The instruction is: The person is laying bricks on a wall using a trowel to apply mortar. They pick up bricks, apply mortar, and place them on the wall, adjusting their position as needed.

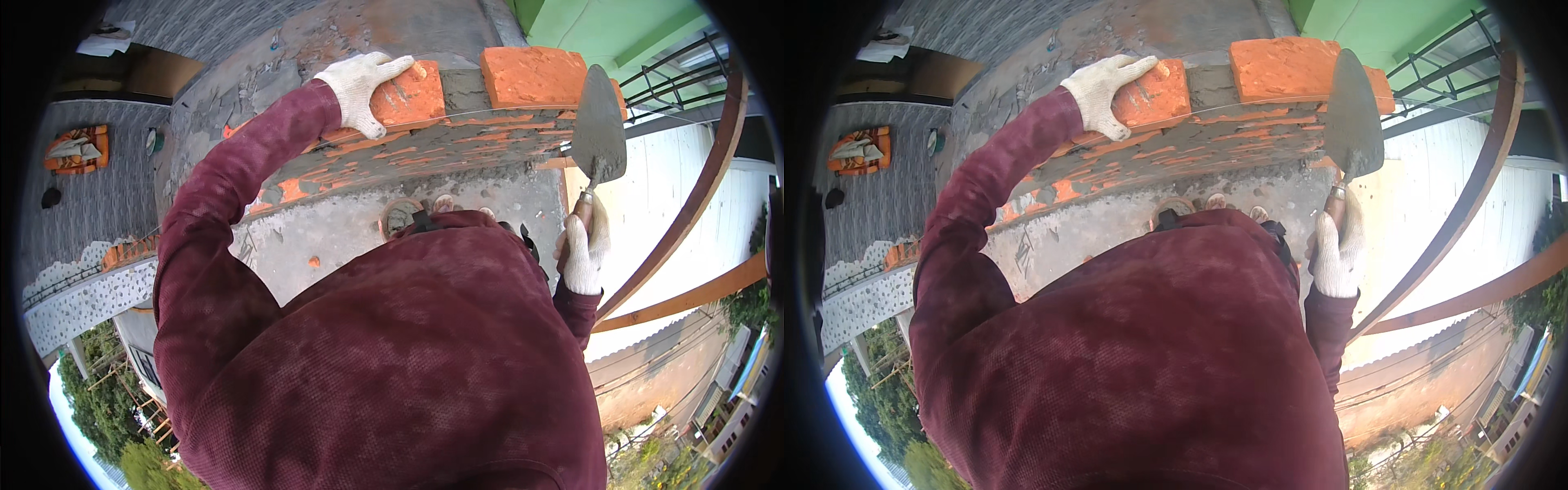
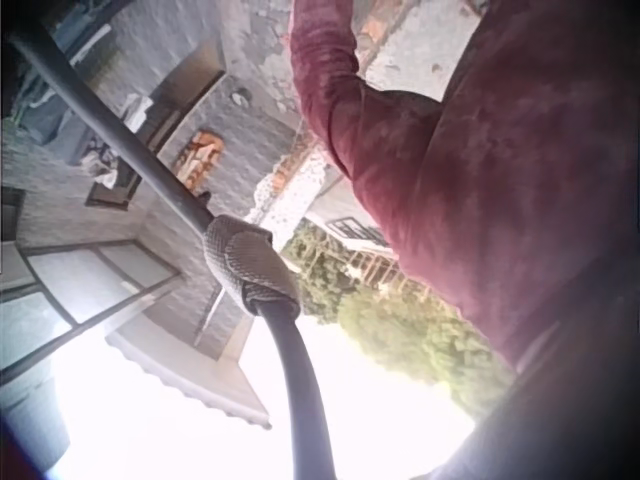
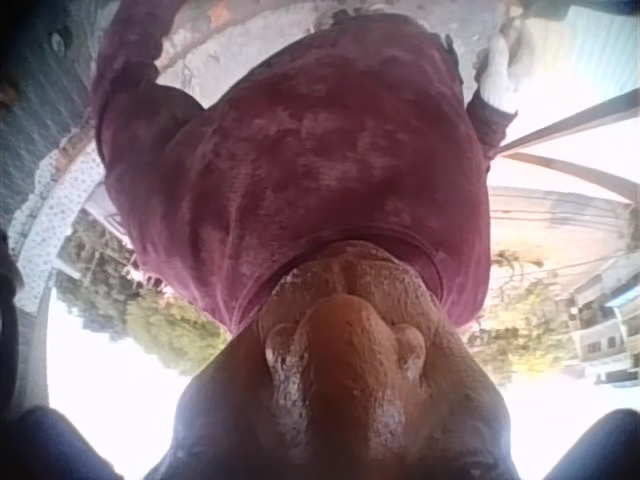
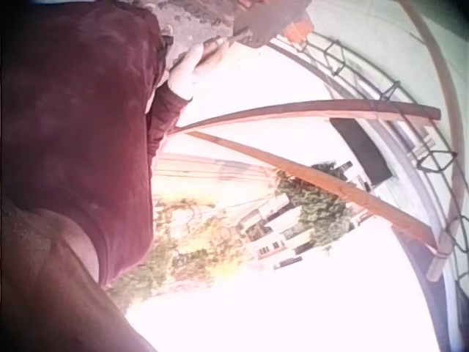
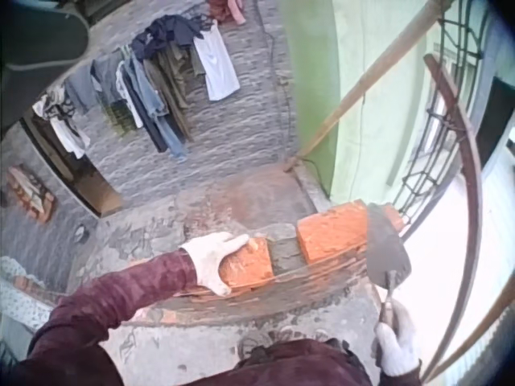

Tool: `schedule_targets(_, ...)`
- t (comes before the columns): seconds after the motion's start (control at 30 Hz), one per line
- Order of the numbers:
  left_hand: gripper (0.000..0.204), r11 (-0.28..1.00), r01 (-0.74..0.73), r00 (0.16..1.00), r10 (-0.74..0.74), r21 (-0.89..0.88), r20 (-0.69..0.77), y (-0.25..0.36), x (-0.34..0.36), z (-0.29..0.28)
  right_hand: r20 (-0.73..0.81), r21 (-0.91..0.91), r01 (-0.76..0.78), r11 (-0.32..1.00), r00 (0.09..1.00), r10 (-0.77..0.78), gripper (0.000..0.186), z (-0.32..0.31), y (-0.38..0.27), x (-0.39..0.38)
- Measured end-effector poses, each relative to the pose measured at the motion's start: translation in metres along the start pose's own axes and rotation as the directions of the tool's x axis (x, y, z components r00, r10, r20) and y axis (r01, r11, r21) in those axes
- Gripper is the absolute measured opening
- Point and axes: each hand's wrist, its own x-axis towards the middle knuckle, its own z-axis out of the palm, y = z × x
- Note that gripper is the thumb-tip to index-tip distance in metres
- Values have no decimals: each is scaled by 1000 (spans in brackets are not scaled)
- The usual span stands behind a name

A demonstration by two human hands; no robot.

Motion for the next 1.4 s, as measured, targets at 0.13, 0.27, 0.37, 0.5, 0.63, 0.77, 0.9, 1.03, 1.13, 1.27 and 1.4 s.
schedule_targets(0.13, 125, 994, -4, 999, 8, -108, 36, -6, 1, -2, 45, 27, -42, 999, 998, 41, 57, 1, -1, -2)
schedule_targets(0.27, 125, 999, -33, 995, 36, 26, -97, -13, 5, -7, 32, 26, -13, 1000, 999, 12, 57, 8, 9, 4)
schedule_targets(0.37, 125, 993, -32, 987, 50, 114, -152, -10, 5, -9, 67, 53, -22, 998, 998, 19, 57, 10, -1, 4)
schedule_targets(0.5, 125, 999, 6, 996, -2, 39, -84, -13, 4, -5, 88, 8, -15, 1000, 996, 14, 60, 7, -4, 7)
schedule_targets(0.63, 122, 999, 30, 999, -29, 20, -45, -14, 5, 5, 71, 3, -19, 1000, 997, 18, 60, 5, -3, 10)
schedule_targets(0.77, 115, 998, -7, 1000, 6, -61, -11, -22, 8, 3, 82, 12, -1, 1000, 997, 1, 59, 2, 4, 9)
schedule_targets(0.9, 110, 997, -82, 993, 81, 12, 81, -35, -2, -8, 79, -73, 65, 995, 995, -59, 60, 4, -1, 8)
schedule_targets(1.03, 113, 987, -77, 992, 62, 138, 114, -24, -8, -16, 41, 18, -9, 1000, 999, 8, 60, 9, -6, 4)
schedule_targets(1.13, 113, 980, -87, 993, 71, 180, 93, -23, -11, -17, 46, 7, -8, 1000, 999, 8, 59, 12, -5, 5)
schedule_targets(1.27, 116, 975, -39, 990, 9, 217, 139, -7, -10, -25, 74, -36, 2, 999, 997, 1, 63, 9, 0, 5)
schedule_targets(1.4, 115, 950, -30, 989, -18, 311, 150, 1, -11, -27, 53, -48, 14, 999, 999, -11, 64, 12, 1, 2)
